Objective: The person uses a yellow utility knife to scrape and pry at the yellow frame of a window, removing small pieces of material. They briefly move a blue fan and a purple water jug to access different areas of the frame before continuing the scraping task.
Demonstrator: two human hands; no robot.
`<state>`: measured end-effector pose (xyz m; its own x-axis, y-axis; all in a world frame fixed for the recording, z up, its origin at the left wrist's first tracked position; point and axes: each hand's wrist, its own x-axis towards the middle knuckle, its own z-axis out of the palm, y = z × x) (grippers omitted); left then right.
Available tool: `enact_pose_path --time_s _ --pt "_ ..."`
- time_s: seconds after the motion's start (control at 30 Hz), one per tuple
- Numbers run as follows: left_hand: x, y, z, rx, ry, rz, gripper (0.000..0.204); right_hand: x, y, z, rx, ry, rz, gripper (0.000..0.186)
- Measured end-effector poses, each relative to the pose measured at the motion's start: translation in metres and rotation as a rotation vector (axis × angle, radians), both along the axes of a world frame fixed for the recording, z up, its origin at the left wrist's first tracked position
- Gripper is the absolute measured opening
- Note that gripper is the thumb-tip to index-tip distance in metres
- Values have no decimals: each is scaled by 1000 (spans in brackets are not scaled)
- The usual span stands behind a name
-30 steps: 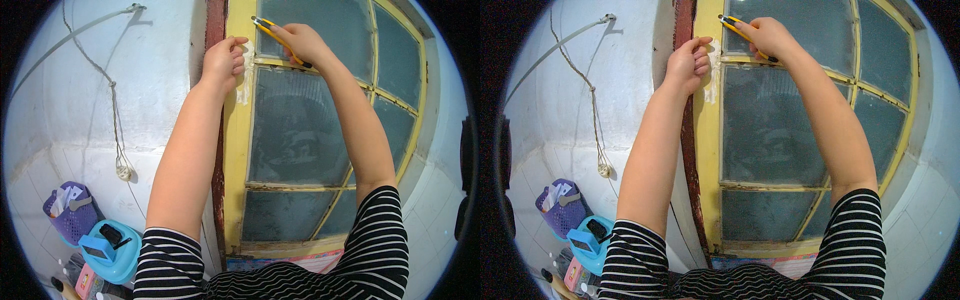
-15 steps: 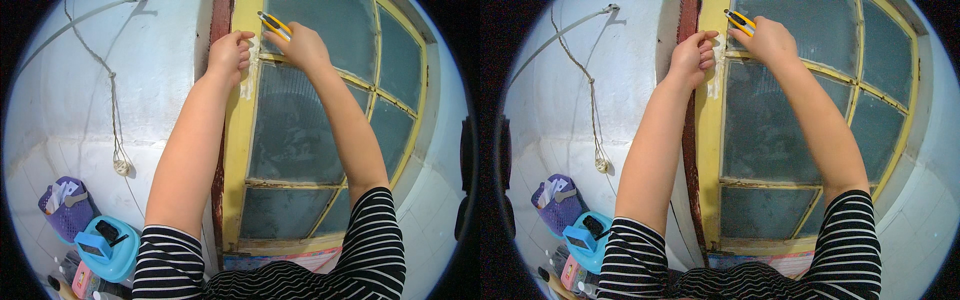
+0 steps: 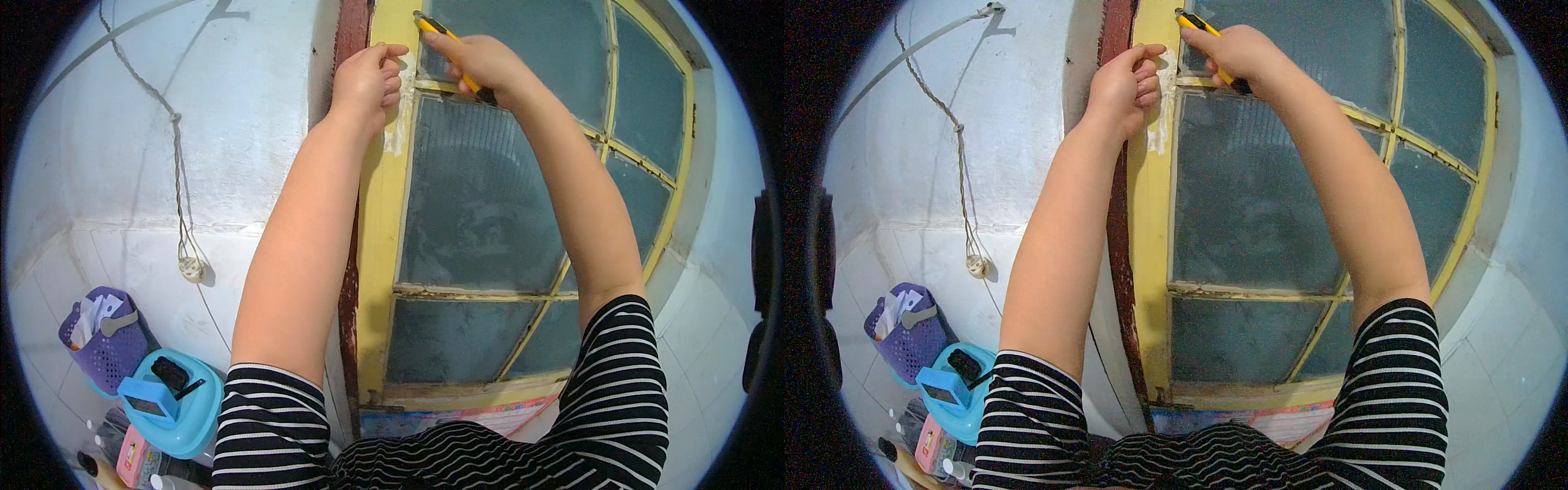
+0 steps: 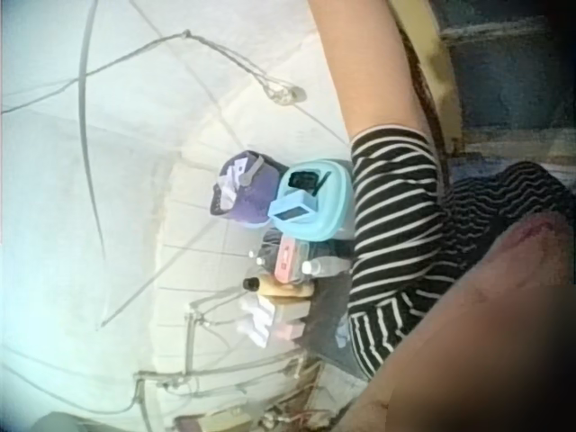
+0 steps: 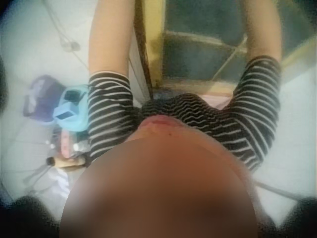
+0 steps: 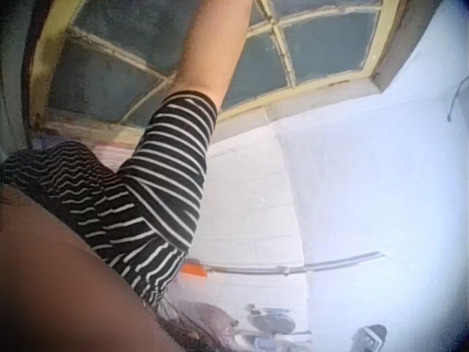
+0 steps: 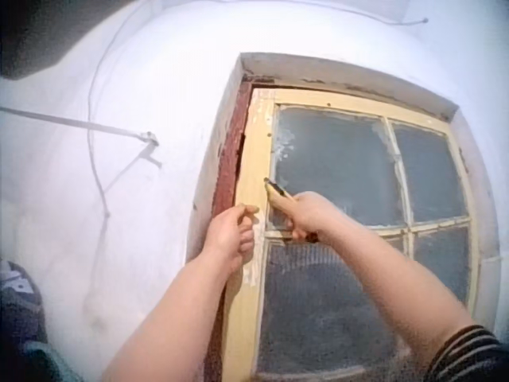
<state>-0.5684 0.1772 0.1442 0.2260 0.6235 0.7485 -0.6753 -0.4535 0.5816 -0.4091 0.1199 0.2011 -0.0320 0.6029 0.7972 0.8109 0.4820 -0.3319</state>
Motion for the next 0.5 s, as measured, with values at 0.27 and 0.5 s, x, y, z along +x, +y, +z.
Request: enact_pose_path --time_s 0.27,0.5 --pt "6 -8 -1 18 -19 183 19 -10 2 -16 363 -294 -545 48" --pt "24 13 34 433 -70 1154 25 -13 5 -22 431 -279 -538 41"
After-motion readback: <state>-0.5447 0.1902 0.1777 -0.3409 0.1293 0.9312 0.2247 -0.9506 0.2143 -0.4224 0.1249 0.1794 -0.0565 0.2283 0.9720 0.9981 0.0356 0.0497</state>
